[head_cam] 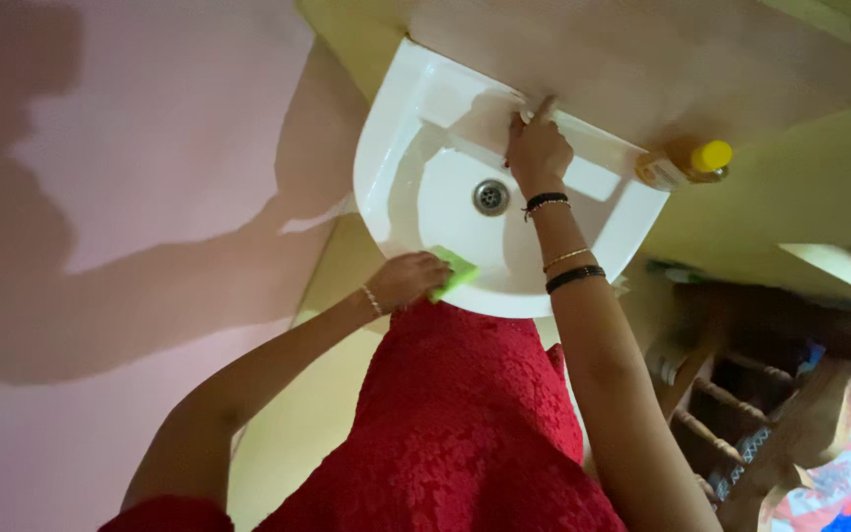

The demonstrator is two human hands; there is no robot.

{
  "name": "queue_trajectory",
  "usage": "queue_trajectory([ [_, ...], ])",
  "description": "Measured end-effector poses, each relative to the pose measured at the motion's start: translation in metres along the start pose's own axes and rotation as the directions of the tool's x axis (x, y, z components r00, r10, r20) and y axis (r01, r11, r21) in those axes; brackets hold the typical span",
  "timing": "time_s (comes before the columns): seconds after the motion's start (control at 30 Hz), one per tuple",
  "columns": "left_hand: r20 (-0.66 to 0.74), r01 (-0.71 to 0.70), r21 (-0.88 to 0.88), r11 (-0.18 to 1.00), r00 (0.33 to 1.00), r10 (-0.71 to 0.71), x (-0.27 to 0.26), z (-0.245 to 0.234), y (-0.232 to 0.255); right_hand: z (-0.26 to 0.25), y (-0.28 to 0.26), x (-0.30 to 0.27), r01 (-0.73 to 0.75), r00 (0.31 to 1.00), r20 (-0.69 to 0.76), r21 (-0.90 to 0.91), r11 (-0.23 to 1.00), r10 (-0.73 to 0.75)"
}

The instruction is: The person uses a green cloth to wipe the interior and rim of a white bathroom sink. The person repeatedly scrubs the basin and the area around the drain with the cloth, occasionally adjusting the cloth's position.

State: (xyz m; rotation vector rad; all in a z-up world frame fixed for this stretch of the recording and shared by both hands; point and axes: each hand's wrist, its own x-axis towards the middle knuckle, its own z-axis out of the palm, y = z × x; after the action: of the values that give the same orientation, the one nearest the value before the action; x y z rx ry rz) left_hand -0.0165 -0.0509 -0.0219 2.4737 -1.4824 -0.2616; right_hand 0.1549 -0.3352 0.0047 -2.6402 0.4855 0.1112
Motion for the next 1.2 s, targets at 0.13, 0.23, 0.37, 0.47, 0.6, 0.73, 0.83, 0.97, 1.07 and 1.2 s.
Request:
queue_trajectory([
  [0.13, -0.080, 0.175, 0.064, 0.983, 0.982, -0.170, -0.036, -0.029, -0.031, 0.007, 0.004, 0.003, 0.004, 1.000, 0.025, -0.037, 0.999, -0.003],
  [0.23, -0.173, 0.348, 0.184, 0.919, 0.932, -0.318, -0.046, -0.039, -0.049, 0.003, 0.004, 0.004, 0.051, 0.996, -0.071, -0.061, 0.997, -0.055],
  [0.37, -0.269, 0.435, 0.365, 0.823, 0.896, -0.354, -0.032, -0.044, -0.080, -0.022, -0.010, -0.012, -0.042, 0.993, 0.115, 0.048, 0.998, 0.036],
  [0.47, -0.342, 0.511, 0.175, 0.841, 0.833, -0.435, -0.018, -0.049, -0.090, -0.027, -0.014, -0.013, -0.069, 0.988, 0.140, -0.001, 0.998, 0.069],
  [0.6, -0.357, 0.516, 0.177, 0.838, 0.827, -0.434, 0.007, -0.059, -0.108, -0.012, -0.008, -0.008, -0.044, 0.999, 0.021, 0.024, 0.999, 0.043],
  [0.73, -0.372, 0.499, 0.265, 0.825, 0.843, -0.390, 0.043, -0.064, -0.134, -0.004, -0.004, -0.008, -0.028, 1.000, -0.009, 0.031, 0.999, 0.029],
  [0.83, -0.340, 0.488, 0.181, 0.854, 0.846, -0.412, 0.060, -0.079, -0.146, -0.005, -0.006, -0.009, -0.045, 0.999, 0.004, 0.030, 0.999, 0.045],
  [0.97, -0.360, 0.454, 0.089, 0.886, 0.844, -0.397, 0.081, -0.093, -0.166, -0.007, -0.010, -0.011, -0.073, 0.997, -0.007, 0.058, 0.996, 0.073],
  [1.07, -0.379, 0.467, 0.000, 0.884, 0.818, -0.432, 0.101, -0.089, -0.198, -0.007, -0.013, -0.008, -0.091, 0.995, -0.033, 0.084, 0.992, 0.094],
  [1.2, -0.477, 0.466, 0.094, 0.880, 0.797, -0.371, 0.115, -0.067, -0.214, -0.002, -0.008, -0.015, -0.070, 0.997, -0.040, 0.072, 0.995, 0.073],
])
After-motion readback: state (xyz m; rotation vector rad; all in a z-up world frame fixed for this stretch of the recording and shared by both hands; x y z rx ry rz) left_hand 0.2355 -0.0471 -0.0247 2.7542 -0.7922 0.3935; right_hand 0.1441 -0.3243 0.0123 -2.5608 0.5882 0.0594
